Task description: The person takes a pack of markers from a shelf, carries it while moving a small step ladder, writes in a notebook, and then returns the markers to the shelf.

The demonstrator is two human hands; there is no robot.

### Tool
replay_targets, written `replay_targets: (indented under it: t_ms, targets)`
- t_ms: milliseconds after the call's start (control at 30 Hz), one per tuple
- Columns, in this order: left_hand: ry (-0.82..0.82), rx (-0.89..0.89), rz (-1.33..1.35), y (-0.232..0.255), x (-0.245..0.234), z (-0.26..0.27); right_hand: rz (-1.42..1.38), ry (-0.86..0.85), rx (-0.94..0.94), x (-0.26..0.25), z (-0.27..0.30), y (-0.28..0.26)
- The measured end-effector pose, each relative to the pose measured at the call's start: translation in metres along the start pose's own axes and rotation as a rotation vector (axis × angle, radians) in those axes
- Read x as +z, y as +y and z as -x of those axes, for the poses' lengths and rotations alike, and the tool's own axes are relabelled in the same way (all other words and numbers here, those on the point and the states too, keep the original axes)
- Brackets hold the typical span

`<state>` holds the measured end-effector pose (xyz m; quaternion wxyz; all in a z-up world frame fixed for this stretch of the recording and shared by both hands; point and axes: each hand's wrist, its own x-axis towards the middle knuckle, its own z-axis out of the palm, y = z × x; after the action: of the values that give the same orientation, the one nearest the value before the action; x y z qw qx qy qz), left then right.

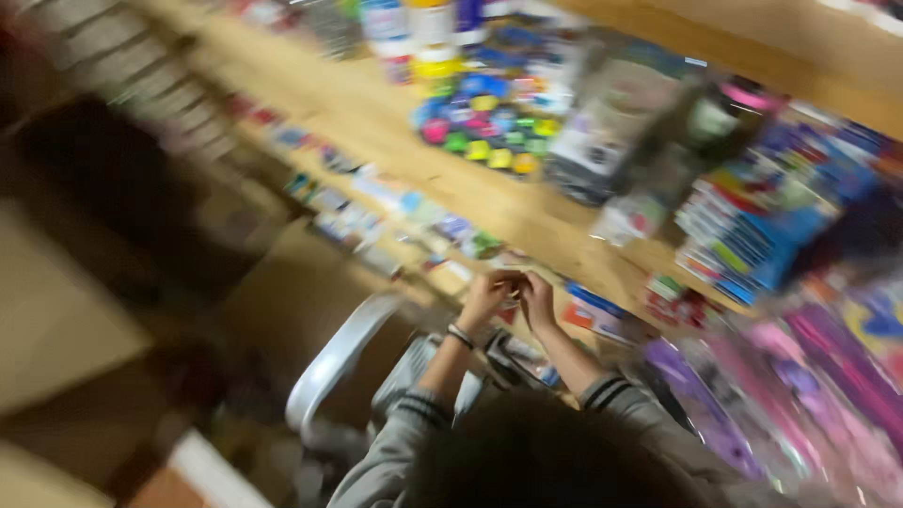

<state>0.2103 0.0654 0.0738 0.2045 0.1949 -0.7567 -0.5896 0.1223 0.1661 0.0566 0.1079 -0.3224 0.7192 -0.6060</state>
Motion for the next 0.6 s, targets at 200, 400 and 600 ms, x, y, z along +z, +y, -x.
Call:
replay_targets:
  t_ms: [200, 400, 600]
  targets:
    - [0.517, -0.011, -0.150, 0.123, -0.101, 0.152, -0.282, -0.735, -0.204, 0.092, 0.036, -0.103]
    - [1.237, 0.187, -0.649, 0.132, -0.133, 0.292, -0.104, -1.035, -0.021, 0.137, 0.060, -0.080]
    - [1.550, 0.013, -0.451, 0.025, -0.134, 0.361, -0.280, -0.920, -0.028, 0.161, 0.068, -0.014]
